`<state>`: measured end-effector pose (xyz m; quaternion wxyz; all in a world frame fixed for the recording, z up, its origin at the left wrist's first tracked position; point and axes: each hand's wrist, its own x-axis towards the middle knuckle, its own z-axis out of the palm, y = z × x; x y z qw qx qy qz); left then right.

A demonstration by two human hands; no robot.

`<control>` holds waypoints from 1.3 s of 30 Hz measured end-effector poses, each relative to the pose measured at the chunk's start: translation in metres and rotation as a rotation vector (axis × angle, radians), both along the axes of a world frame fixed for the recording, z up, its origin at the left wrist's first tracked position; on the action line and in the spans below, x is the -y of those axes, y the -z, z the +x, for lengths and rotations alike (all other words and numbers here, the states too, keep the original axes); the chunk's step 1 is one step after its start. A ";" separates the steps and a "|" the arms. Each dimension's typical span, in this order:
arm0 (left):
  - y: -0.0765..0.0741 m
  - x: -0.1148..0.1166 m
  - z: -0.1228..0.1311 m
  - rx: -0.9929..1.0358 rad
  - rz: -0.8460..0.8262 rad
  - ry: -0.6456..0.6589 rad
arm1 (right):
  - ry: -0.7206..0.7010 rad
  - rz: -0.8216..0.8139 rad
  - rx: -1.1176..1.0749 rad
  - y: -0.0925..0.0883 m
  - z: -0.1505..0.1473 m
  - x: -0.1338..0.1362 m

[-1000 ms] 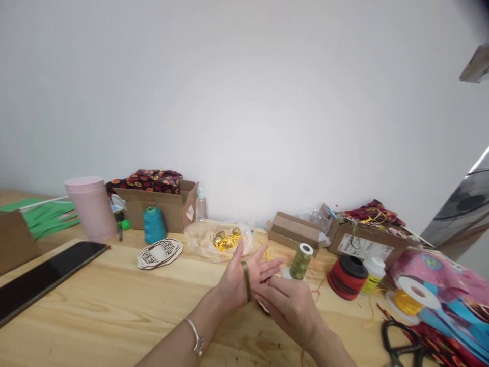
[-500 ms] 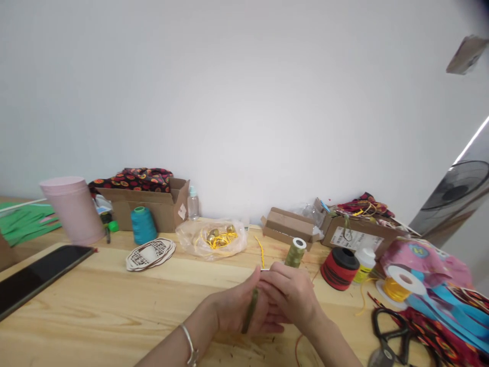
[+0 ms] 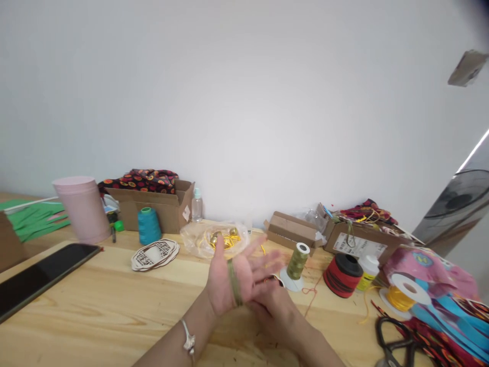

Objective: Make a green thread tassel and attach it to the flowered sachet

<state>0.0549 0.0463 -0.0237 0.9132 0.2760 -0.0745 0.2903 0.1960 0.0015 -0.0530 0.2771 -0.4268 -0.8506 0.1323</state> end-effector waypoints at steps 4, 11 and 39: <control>0.004 -0.018 -0.001 0.089 -0.192 -0.330 | -0.087 0.134 0.138 0.002 -0.004 0.004; 0.014 -0.021 0.002 -0.051 -0.192 -0.304 | -0.013 0.374 0.194 -0.015 0.003 0.010; 0.012 0.023 0.013 -0.481 0.490 0.504 | 0.121 -0.087 -0.144 -0.022 0.025 0.002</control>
